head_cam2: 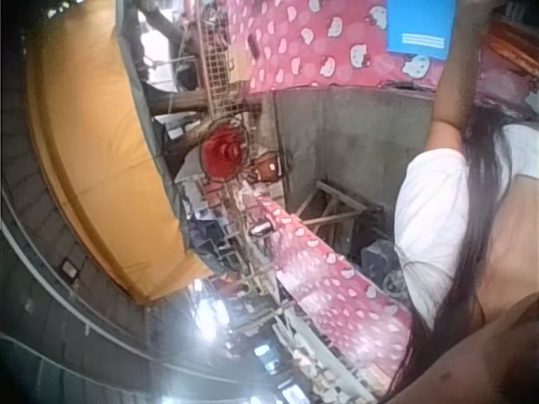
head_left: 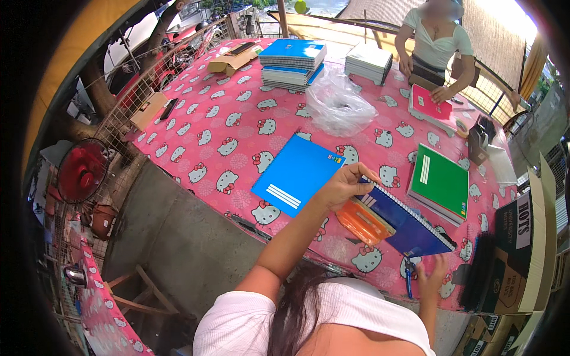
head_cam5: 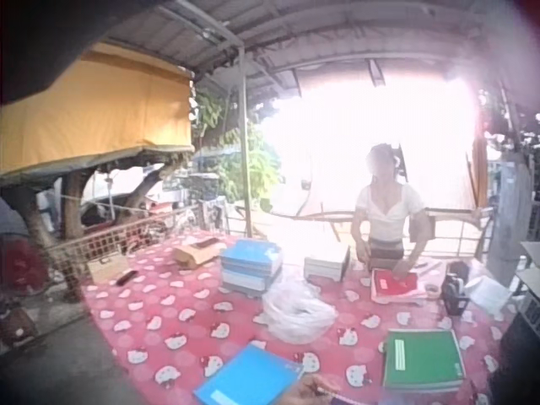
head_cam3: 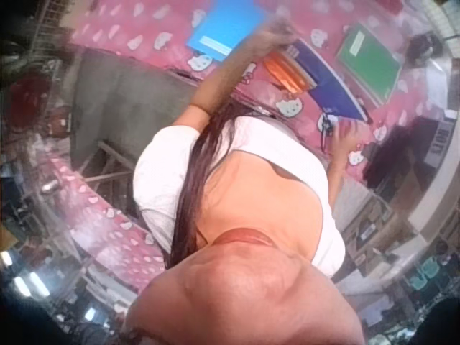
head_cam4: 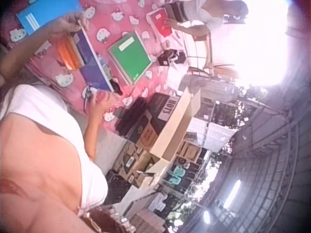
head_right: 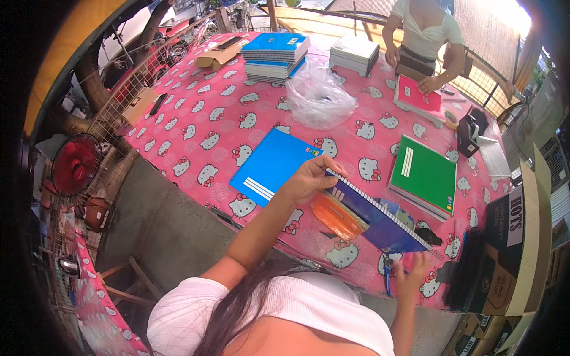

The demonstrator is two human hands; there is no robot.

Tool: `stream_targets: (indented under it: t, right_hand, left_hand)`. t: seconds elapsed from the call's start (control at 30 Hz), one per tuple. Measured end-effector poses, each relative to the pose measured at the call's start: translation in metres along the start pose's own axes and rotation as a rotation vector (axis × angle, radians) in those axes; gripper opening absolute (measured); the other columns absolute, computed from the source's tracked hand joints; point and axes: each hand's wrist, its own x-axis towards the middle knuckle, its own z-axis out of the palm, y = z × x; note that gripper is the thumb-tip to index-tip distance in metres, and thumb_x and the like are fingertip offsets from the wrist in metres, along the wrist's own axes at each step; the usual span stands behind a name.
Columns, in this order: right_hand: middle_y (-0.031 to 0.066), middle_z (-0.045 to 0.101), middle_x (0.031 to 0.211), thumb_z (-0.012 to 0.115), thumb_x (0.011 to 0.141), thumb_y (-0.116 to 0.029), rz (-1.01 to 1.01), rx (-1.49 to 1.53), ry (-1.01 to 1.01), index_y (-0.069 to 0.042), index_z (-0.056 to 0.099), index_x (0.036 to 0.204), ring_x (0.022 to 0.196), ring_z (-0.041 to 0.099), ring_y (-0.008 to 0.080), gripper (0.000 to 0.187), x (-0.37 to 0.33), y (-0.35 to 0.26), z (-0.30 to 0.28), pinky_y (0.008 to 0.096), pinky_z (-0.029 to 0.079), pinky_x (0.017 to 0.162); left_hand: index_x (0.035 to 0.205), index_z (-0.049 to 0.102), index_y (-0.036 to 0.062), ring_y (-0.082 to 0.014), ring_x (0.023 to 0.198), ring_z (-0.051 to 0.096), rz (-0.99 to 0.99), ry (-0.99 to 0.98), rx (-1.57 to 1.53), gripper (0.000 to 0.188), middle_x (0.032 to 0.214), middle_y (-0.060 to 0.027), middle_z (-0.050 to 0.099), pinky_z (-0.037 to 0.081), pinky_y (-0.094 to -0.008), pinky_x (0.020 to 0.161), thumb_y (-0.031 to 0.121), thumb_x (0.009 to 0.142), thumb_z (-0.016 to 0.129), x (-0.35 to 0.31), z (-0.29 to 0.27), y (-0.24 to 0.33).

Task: The person trims the spiral coil of several notebooks using a hand tool and places them into a small orange rack on the table.

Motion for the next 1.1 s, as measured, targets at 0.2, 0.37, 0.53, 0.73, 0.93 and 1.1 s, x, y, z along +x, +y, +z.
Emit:
stream_targets:
  t: [0.2,0.37,0.53,0.73,0.93,1.1]
  right_hand:
    - [0.023,0.032,0.148,0.074,0.073,-0.047,-0.043,-0.179,-0.241,0.001,0.046,0.133,0.14,0.027,0.0395,0.082,-0.031,-0.009,0.007,0.0605,0.016,0.11]
    - [0.0207,0.04,0.14,0.068,0.082,-0.038,0.064,-0.348,-0.206,0.001,0.042,0.134,0.131,0.036,0.0374,0.07,-0.047,-0.017,0.008,0.0601,0.024,0.105]
    - [0.0199,0.058,0.11,0.065,0.089,-0.019,0.214,0.493,-0.239,0.0,0.051,0.124,0.099,0.058,0.0305,0.042,-0.024,-0.074,-0.011,0.0343,0.046,0.087]
    - [0.0157,0.061,0.11,0.075,0.078,-0.01,-0.298,0.388,-0.142,-0.003,0.057,0.119,0.1,0.061,0.0265,0.046,0.001,-0.17,-0.039,0.035,0.051,0.082]
    - [0.0153,0.06,0.112,0.078,0.074,-0.015,-0.321,0.337,-0.138,-0.004,0.058,0.117,0.105,0.056,0.0321,0.048,0.008,-0.186,-0.037,0.0414,0.046,0.087]
    - [0.0152,0.06,0.112,0.078,0.076,-0.017,-0.267,0.413,-0.188,-0.004,0.059,0.116,0.105,0.056,0.0324,0.046,0.006,-0.181,-0.039,0.0397,0.048,0.085]
  left_hand:
    - [0.098,0.064,0.0047,-0.0115,0.086,0.063,0.192,0.083,0.448,0.018,0.095,-0.0056,0.067,0.052,-0.0276,0.077,0.001,0.082,0.071,0.022,0.032,0.056]
    - [0.085,0.066,0.0042,-0.0177,0.076,0.064,0.787,0.352,0.783,0.019,0.085,-0.008,0.068,0.05,-0.0288,0.065,0.006,0.072,0.08,-0.042,0.139,0.124]
    - [0.08,0.066,0.0016,-0.0246,0.072,0.065,0.502,0.128,1.223,0.023,0.08,-0.0125,0.068,0.049,-0.0314,0.062,0.007,0.067,0.084,-0.087,0.085,0.015]
    - [0.084,0.065,0.0001,-0.0189,0.077,0.065,0.484,0.185,1.175,0.023,0.084,-0.0136,0.068,0.05,-0.0276,0.064,-0.001,0.07,0.082,-0.087,0.088,-0.011]
    - [0.088,0.068,-0.0003,-0.0213,0.078,0.066,0.496,0.152,1.229,0.023,0.088,-0.0138,0.07,0.05,-0.0295,0.066,-0.005,0.069,0.08,-0.091,0.09,-0.007]
    - [0.089,0.069,-0.0001,-0.0219,0.078,0.066,0.497,0.144,1.239,0.024,0.089,-0.0136,0.071,0.05,-0.0294,0.067,-0.006,0.068,0.079,-0.091,0.092,-0.005]
